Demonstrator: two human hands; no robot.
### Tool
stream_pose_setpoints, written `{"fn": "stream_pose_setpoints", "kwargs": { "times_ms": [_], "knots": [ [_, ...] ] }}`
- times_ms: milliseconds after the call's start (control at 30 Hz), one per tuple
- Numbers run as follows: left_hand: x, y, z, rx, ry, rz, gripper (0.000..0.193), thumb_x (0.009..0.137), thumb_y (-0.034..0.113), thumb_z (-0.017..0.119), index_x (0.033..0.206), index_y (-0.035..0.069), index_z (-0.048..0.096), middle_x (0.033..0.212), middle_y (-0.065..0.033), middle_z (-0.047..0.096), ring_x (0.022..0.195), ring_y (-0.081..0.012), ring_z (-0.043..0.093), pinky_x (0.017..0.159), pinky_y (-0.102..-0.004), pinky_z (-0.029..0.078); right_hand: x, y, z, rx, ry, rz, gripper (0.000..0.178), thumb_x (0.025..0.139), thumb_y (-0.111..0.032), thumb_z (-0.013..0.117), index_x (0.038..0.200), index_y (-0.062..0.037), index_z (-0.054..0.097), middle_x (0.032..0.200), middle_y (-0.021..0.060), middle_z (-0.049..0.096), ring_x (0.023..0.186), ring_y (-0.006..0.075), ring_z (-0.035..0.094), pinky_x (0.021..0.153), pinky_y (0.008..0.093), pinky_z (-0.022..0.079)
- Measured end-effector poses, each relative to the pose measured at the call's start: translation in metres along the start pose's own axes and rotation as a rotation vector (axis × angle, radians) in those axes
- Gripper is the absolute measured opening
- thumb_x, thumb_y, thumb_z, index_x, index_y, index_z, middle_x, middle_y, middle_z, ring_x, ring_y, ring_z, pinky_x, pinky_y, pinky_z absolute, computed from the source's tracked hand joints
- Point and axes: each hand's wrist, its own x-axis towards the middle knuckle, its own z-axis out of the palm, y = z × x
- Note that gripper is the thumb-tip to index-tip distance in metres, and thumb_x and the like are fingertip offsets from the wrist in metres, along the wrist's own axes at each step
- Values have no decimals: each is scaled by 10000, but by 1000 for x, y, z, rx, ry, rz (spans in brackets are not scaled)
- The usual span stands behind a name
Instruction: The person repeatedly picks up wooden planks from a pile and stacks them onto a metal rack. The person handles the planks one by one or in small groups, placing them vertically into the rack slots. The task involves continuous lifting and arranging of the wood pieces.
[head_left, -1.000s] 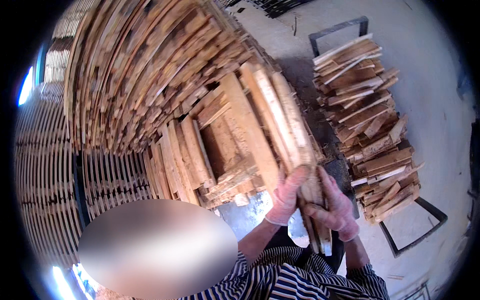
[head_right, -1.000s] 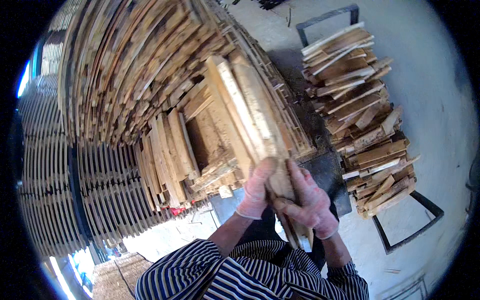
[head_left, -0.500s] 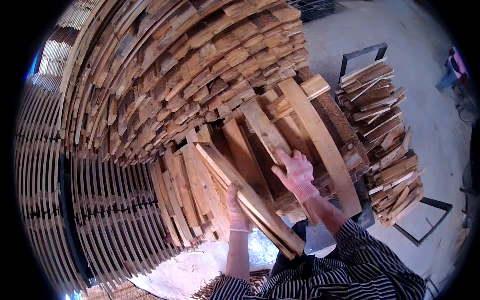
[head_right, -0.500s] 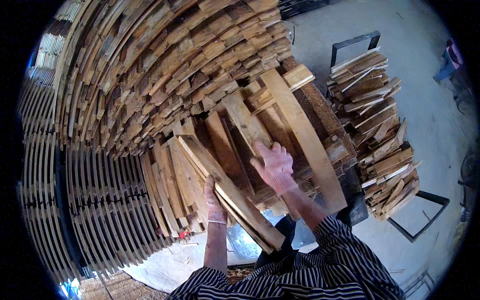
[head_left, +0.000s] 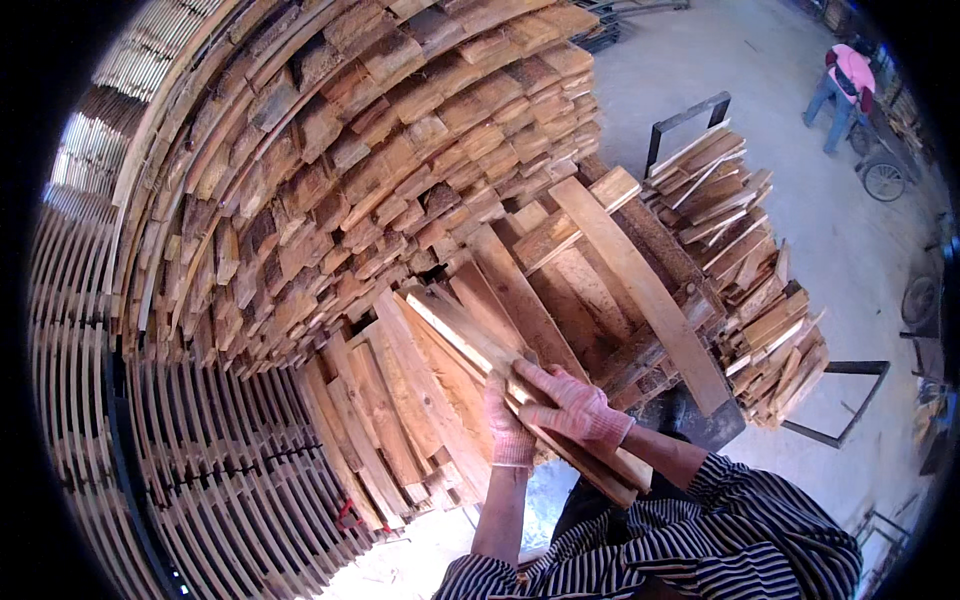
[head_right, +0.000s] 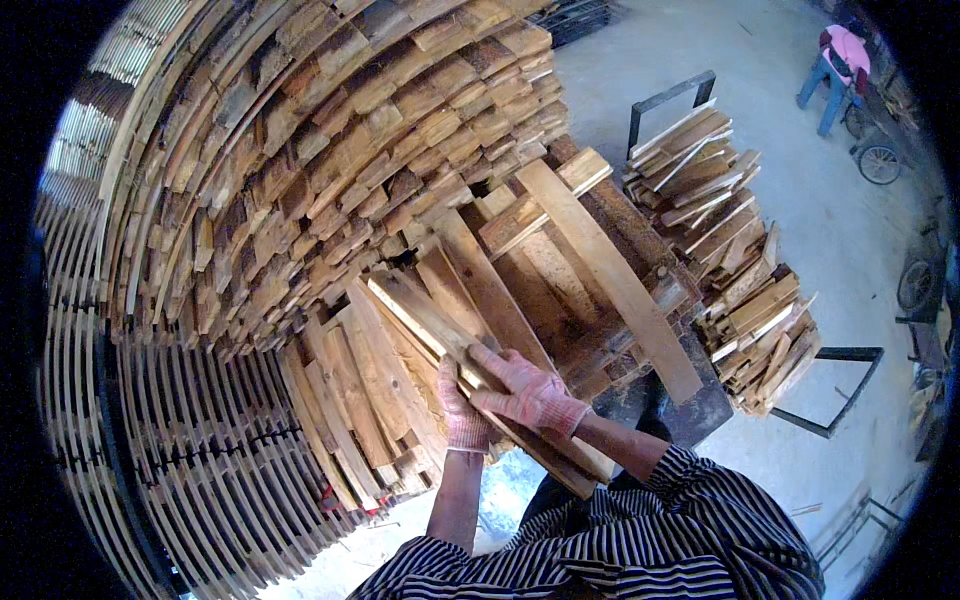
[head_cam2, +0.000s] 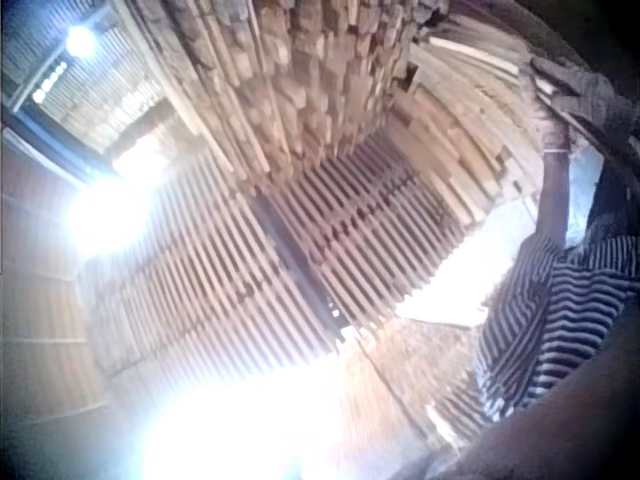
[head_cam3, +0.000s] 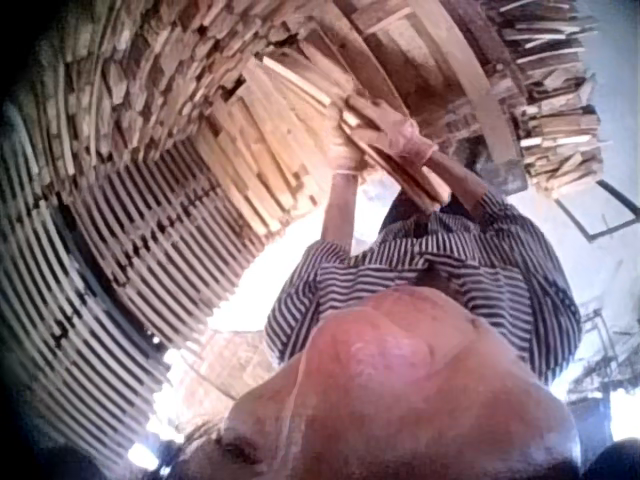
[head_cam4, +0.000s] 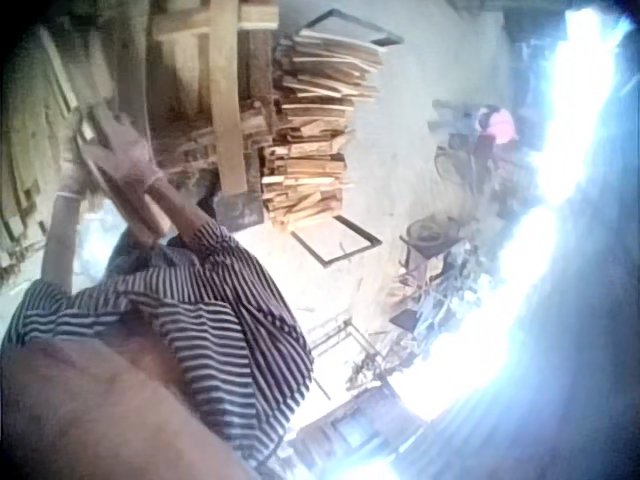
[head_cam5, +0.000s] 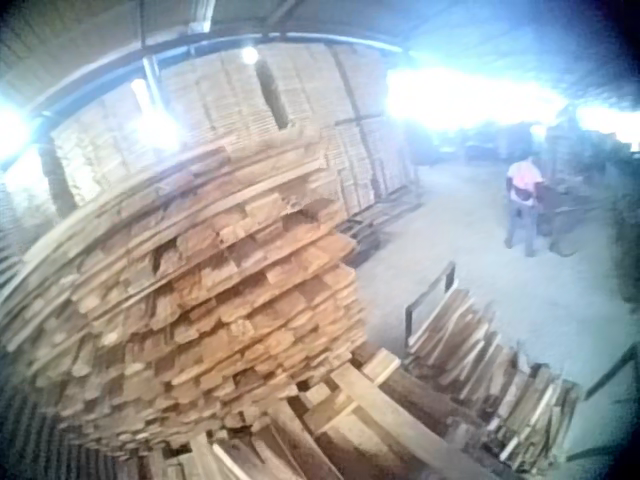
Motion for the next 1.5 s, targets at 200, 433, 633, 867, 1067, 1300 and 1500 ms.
{"fn": "stream_pose_setpoints", "kwargs": {
  "times_ms": [200,433,633,867,1067,1300,1500],
  "knots": [
    [49,3,-36,14,82,-38,777,941,627,647,1470,70,530,1398,-143,634,1227,-338,627,1073,-469,511,39,7,-22,-526,228,327,716,922,-566,707,1542,-276,494,1463,242,533,1294,414,582,1044,498,508],
    [57,7,-56,-93,-29,-114,817,905,705,638,1451,107,536,1350,-128,649,1117,-356,646,981,-495,542,97,29,-4,-722,178,174,629,965,-477,651,1515,-206,514,1527,217,489,1386,429,486,1092,492,444],
    [56,-25,-33,-114,-205,-21,716,989,642,589,1420,71,566,1298,-105,657,1175,-296,634,1034,-438,538,33,14,-13,-60,-5,-159,872,943,-668,632,1616,-171,388,1566,263,452,1434,462,450,1201,497,376],
    [126,-7,-26,1588,-245,702,1029,980,742,479,1632,-18,241,1630,-327,326,1534,-486,287,1264,-544,232,22,49,-65,-420,297,336,664,899,-340,783,1512,-238,551,1391,193,593,1192,380,650,993,436,540],
    [139,-7,-8,2163,-233,499,1122,948,749,490,1668,17,37,1731,-267,73,1600,-467,59,1265,-634,85,84,85,-42,-311,309,318,519,1001,-309,620,1509,-327,518,1283,204,596,1197,452,606,969,496,530],
    [142,-6,-21,2111,-283,611,1049,971,692,515,1663,4,128,1717,-282,139,1595,-460,116,1283,-591,105,71,98,-88,-565,307,98,583,1002,-335,608,1562,-280,456,1460,230,533,1323,447,548,1068,506,492],
    [153,-6,-29,1986,-333,622,959,962,615,609,1558,-92,357,1619,-291,381,1524,-431,319,1291,-496,213,-27,93,-102,-332,666,141,643,962,-305,671,1557,-168,466,1461,250,549,1301,453,566,1053,513,509]
  ]
}}
